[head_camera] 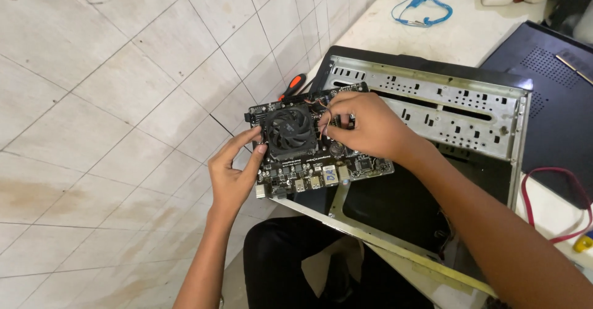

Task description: Removing the motherboard and CPU cooling fan from a desktop computer case for maintenance.

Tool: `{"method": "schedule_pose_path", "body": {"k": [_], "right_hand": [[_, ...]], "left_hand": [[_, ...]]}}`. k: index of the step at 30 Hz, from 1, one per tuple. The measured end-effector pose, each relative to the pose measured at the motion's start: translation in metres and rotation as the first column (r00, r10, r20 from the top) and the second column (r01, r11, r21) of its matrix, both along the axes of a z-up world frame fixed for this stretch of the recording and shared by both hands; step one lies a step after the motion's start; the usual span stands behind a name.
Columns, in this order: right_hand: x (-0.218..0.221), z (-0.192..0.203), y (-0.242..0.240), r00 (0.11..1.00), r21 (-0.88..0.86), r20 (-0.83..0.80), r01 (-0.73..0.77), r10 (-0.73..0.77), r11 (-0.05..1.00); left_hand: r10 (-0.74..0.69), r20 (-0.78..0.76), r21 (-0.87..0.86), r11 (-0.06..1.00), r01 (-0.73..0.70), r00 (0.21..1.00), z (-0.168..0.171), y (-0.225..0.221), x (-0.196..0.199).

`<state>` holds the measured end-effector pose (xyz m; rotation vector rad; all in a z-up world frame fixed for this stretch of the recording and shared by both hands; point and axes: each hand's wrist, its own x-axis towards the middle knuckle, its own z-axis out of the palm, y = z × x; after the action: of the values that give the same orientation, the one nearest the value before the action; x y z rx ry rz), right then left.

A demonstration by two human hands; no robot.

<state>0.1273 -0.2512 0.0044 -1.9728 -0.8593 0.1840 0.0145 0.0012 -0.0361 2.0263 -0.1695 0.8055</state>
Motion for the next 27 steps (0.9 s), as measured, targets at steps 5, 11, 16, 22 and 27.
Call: {"method": "schedule_pose_path", "body": {"k": [5,11,16,22,27], "right_hand": [[0.001,0.001,0.001,1.0,0.013,0.009,-0.014,0.014,1.0],[0.001,0.007,0.002,1.0,0.01,-0.031,-0.006,0.007,1.0],[0.004,0.002,0.004,1.0,-0.032,0.015,-0.008,0.008,0.999],[0.006,-0.008,0.0,1.0,0.004,0.026,0.008,-0.008,1.0],[0.004,-0.007,-0.003,0.997,0.034,0.053,0.048,-0.05,0.998]], "left_hand": [[0.001,0.024,-0.022,1.0,-0.001,1.0,-0.004,0.003,0.002],[0.026,-0.079,-0.073,0.997,-0.032,0.997,0.001,0.001,-0.001],[0.036,-0.127,-0.1,0.994,-0.049,0.991,0.006,-0.006,-0.002],[-0.014,-0.232,-0.169,0.985,-0.026,0.973,0.008,-0.007,-0.003],[0.016,-0.206,0.031,0.999,-0.009,0.978,0.076,-0.028,-0.003]]}}
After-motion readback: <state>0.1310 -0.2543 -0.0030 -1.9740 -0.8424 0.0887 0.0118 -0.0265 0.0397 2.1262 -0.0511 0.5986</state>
